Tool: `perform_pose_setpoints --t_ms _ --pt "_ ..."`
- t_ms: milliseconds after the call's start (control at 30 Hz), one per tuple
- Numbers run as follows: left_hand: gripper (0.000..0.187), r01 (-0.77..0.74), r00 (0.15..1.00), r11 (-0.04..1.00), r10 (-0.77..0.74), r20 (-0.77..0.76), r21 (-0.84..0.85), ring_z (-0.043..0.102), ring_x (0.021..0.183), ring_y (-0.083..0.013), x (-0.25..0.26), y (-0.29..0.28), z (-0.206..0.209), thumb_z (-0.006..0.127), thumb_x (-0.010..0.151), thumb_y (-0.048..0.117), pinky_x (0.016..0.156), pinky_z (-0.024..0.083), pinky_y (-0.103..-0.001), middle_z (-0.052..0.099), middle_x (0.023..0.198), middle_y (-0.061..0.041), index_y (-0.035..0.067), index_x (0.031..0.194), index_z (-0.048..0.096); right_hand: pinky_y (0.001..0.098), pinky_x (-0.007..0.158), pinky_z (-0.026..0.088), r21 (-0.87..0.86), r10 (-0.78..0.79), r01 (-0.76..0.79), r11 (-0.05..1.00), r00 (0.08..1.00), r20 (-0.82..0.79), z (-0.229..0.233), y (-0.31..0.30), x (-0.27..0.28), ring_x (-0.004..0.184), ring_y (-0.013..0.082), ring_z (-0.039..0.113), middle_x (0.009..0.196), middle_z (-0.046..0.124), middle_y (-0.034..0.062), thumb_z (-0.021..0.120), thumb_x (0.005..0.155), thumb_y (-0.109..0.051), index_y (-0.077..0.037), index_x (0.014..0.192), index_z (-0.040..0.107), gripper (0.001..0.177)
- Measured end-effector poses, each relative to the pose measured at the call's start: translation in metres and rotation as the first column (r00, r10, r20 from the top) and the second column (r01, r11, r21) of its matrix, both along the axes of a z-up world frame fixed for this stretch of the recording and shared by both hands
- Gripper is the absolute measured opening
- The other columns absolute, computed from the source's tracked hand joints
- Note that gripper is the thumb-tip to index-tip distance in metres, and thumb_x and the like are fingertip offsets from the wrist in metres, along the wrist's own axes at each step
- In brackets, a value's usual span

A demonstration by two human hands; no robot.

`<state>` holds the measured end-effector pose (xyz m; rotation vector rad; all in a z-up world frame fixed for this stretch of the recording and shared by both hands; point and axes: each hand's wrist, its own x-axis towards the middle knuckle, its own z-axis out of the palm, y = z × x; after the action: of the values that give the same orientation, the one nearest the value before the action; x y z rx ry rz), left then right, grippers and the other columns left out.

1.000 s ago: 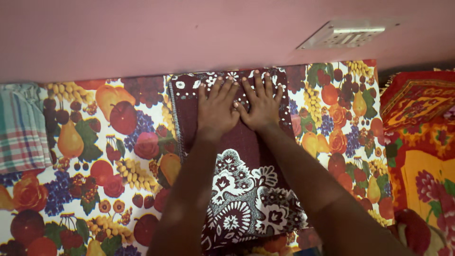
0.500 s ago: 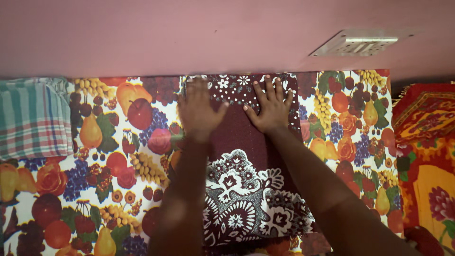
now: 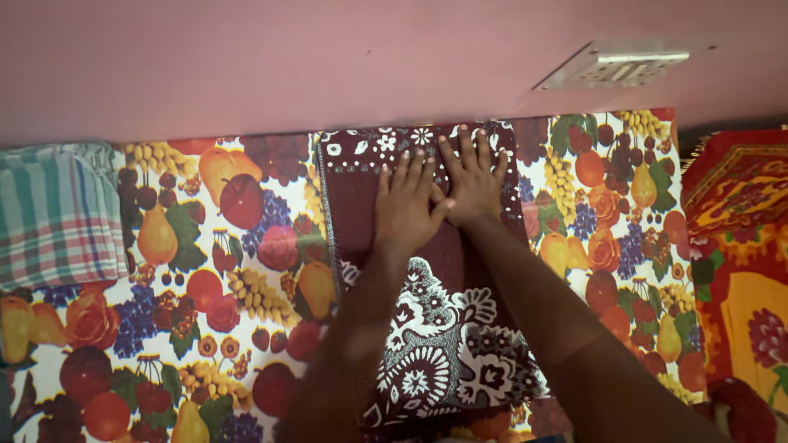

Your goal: The person folds a maroon patterned textile on a table, smoothing and aligning the edges before stacking it. They then pick up a red and beige towel from a nearby bed, unfold it, and begin folding it on the table.

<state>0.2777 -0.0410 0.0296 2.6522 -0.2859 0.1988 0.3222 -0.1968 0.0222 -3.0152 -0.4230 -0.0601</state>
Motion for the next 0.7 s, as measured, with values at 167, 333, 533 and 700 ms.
perform_pose_setpoints --t_ms 167,333,533,700 --pt "0.08 -0.081 0.993 0.993 0.087 -0.082 0.081 0.027 0.151 -0.0285 0.009 0.006 -0.009 0.054 0.093 0.061 0.119 0.016 -0.064 0.036 0.163 -0.01 0.012 0.155 0.043 0.0729 0.117 0.006 0.009 0.004 -0.004 1.0 1.0 0.009 -0.005 -0.005 -0.002 0.156 0.0389 0.013 0.171 0.021 0.0132 0.059 0.085 -0.068 -0.025 0.161 0.039 0.089" --pt "0.086 -0.175 0.98 0.984 0.178 -0.092 0.041 0.026 0.153 -0.0304 0.012 0.033 -0.002 0.055 0.09 0.07 0.122 0.017 -0.063 0.036 0.163 -0.009 0.014 0.154 0.044 0.0743 0.117 0.008 0.024 0.017 -0.018 1.0 0.999 0.048 0.002 0.0 -0.003 0.157 0.0393 0.014 0.17 0.023 0.0143 0.059 0.088 -0.069 -0.023 0.16 0.041 0.087" --pt "0.098 -0.322 0.944 0.943 0.326 -0.047 0.088 0.025 0.153 -0.0311 0.011 0.041 -0.007 0.054 0.09 0.074 0.12 0.019 -0.061 0.034 0.163 -0.016 0.003 0.156 0.039 0.0745 0.115 0.008 0.024 0.015 -0.016 1.0 0.999 0.039 0.001 -0.002 -0.003 0.156 0.0399 0.015 0.169 0.025 0.0154 0.059 0.089 -0.067 -0.022 0.159 0.042 0.085" --pt "0.105 -0.401 0.909 0.908 0.411 -0.07 0.12 0.024 0.153 -0.0343 -0.005 0.047 -0.005 0.053 0.086 0.076 0.119 0.02 -0.059 0.031 0.166 -0.018 -0.001 0.156 0.036 0.074 0.116 0.007 0.037 0.022 -0.024 0.999 0.998 0.062 0.003 -0.001 -0.003 0.156 0.0386 0.015 0.168 0.026 0.0154 0.059 0.089 -0.067 -0.021 0.158 0.043 0.085"
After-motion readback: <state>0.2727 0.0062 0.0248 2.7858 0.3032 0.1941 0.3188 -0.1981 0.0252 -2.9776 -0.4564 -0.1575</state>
